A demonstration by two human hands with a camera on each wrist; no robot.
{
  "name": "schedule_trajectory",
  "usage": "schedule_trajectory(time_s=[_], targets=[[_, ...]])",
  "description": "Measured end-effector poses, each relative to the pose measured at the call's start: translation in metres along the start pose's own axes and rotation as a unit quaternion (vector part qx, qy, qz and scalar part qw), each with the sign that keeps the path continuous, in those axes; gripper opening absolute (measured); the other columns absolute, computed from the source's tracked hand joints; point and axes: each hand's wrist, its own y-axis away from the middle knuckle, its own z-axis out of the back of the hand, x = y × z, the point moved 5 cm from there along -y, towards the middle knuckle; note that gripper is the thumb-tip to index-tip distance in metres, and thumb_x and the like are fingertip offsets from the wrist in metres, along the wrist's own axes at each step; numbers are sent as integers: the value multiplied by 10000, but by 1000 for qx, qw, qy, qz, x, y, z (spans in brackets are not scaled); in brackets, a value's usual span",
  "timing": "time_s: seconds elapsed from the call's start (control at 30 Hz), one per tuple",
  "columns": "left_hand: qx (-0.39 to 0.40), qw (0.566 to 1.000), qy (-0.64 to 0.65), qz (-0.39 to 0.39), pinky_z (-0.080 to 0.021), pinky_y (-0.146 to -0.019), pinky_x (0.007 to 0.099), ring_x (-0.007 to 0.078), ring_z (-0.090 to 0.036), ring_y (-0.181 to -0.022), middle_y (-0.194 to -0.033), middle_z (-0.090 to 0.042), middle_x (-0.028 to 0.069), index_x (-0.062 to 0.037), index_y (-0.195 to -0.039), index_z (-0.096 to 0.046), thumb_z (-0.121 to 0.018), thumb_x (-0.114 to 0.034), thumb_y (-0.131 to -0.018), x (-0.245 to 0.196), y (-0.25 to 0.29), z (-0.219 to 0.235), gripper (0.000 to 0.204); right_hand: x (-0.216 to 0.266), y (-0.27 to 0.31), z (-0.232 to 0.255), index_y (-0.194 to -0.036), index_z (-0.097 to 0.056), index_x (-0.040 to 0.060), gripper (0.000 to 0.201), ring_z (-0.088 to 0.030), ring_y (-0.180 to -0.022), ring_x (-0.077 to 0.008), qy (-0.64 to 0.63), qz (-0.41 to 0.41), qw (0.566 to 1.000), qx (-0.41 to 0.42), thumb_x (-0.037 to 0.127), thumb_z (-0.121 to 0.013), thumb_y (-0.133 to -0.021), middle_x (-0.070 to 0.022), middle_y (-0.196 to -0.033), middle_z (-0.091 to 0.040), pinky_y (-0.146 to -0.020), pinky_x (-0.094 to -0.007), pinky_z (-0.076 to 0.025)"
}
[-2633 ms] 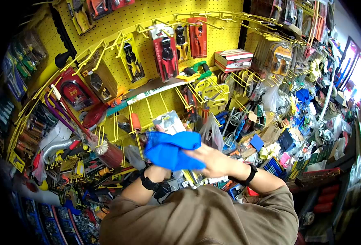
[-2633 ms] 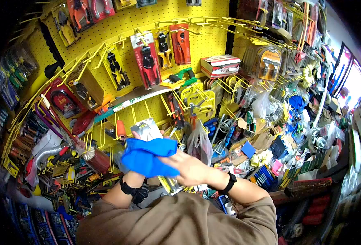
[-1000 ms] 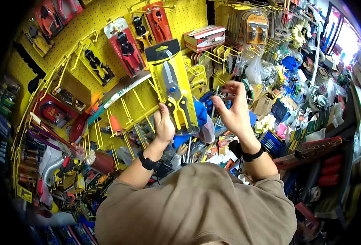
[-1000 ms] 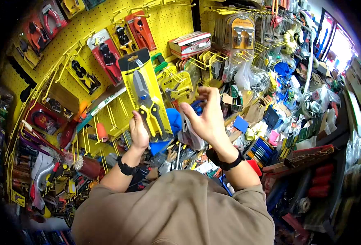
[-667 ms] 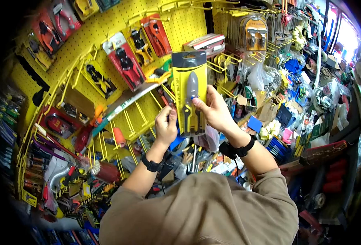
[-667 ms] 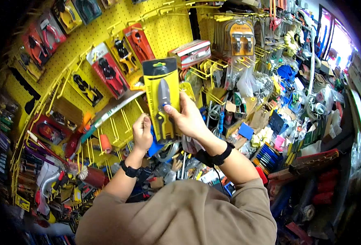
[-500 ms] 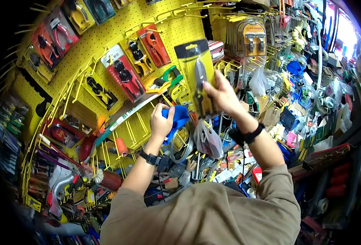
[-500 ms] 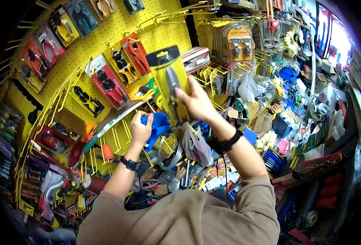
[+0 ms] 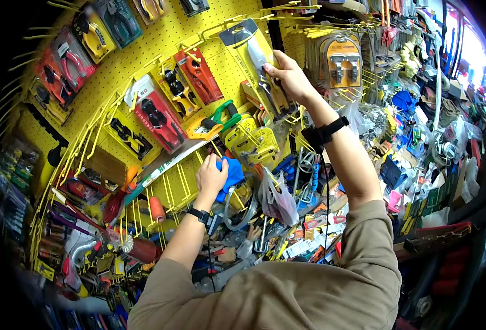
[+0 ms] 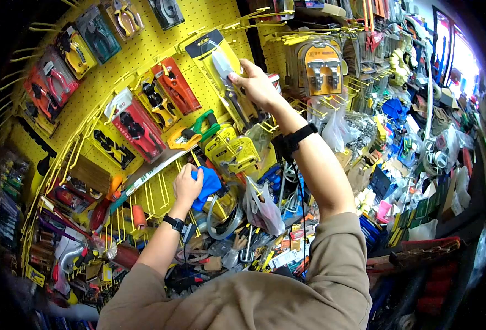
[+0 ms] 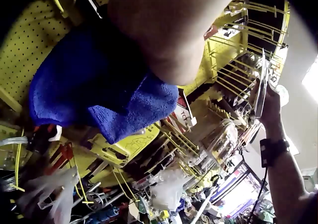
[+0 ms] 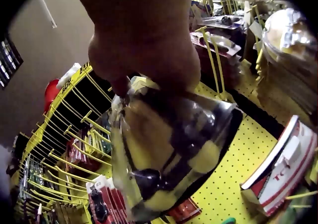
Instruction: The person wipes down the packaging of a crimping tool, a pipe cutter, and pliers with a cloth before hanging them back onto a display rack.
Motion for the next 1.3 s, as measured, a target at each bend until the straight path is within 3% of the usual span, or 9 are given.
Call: schedule_trajectory(time_s=[0.1,0.27,0.43,0.57,0.67,0.8,0.97,1.1,1.3], targets=[[0,1000,0,1,-497,-678,504,408,-643,-810,-862,-649,149,-98,-897,-580,-628,-331,-911,0,1,-1,238,11,6,-8,-1351,-492,-63,525,-546,-1162,-183,-47,-34,998,12,238,-666,-958,-155,-1259,-621,-1012,-315,-405],[14,1000,-7,19,-496,-675,515,413,-647,-809,-864,-659,155,-95,-903,-576,-631,-339,-907,2,-1,-5,250,40,18,-22,-1381,-468,-77,538,-550,-1173,-215,-21,-51,998,-4,212,-650,-966,-190,-1301,-604,-1017,-325,-403],[16,999,-9,32,-499,-676,511,411,-649,-803,-865,-662,153,-98,-900,-581,-628,-343,-908,2,-1,-5,250,19,17,-28,-1355,-492,-82,530,-571,-1155,-218,-31,-18,999,-15,235,-654,-961,-188,-1269,-629,-1007,-326,-413],[44,998,-21,49,-519,-715,486,377,-658,-846,-921,-658,114,-97,-918,-594,-606,-349,-910,3,-1,-5,253,-7,14,-30,-1353,-492,-90,578,-590,-1153,-255,-17,-40,998,-49,280,-666,-946,-219,-1262,-633,-1007,-337,-424],[38,998,-6,46,-518,-717,486,376,-658,-844,-919,-658,115,-95,-912,-594,-611,-348,-906,3,-1,-4,253,-19,10,-32,-1394,-442,-104,646,-544,-1239,-283,2,-38,997,-63,296,-672,-943,-258,-1339,-573,-1048,-350,-400],[41,998,-5,51,-520,-709,481,374,-659,-838,-915,-658,114,-95,-909,-596,-617,-340,-902,2,-1,-3,246,-28,-2,-45,-1453,-346,-109,718,-479,-1325,-323,-17,-108,993,-32,302,-657,-954,-294,-1434,-476,-1102,-362,-354],[36,998,-4,45,-523,-705,482,374,-661,-828,-907,-663,110,-97,-907,-599,-619,-340,-897,3,-1,-4,244,-34,-24,-62,-1464,-325,-107,730,-456,-1355,-357,43,-105,992,-53,299,-651,-952,-319,-1448,-451,-1114,-382,-350],[22,999,11,35,-514,-688,494,385,-659,-809,-896,-666,117,-98,-895,-591,-620,-338,-898,6,0,-5,242,-55,-52,-71,-1448,-334,-102,722,-489,-1318,-415,178,-92,979,-41,345,-616,-956,-348,-1393,-489,-1097,-386,-372],[9,999,25,33,-489,-657,518,410,-645,-788,-872,-653,138,-98,-888,-570,-619,-324,-902,7,1,-9,231,-103,-92,-87,-1419,-387,-53,648,-505,-1282,-451,180,-101,978,-21,361,-587,-963,-359,-1343,-518,-1061,-427,-397]])
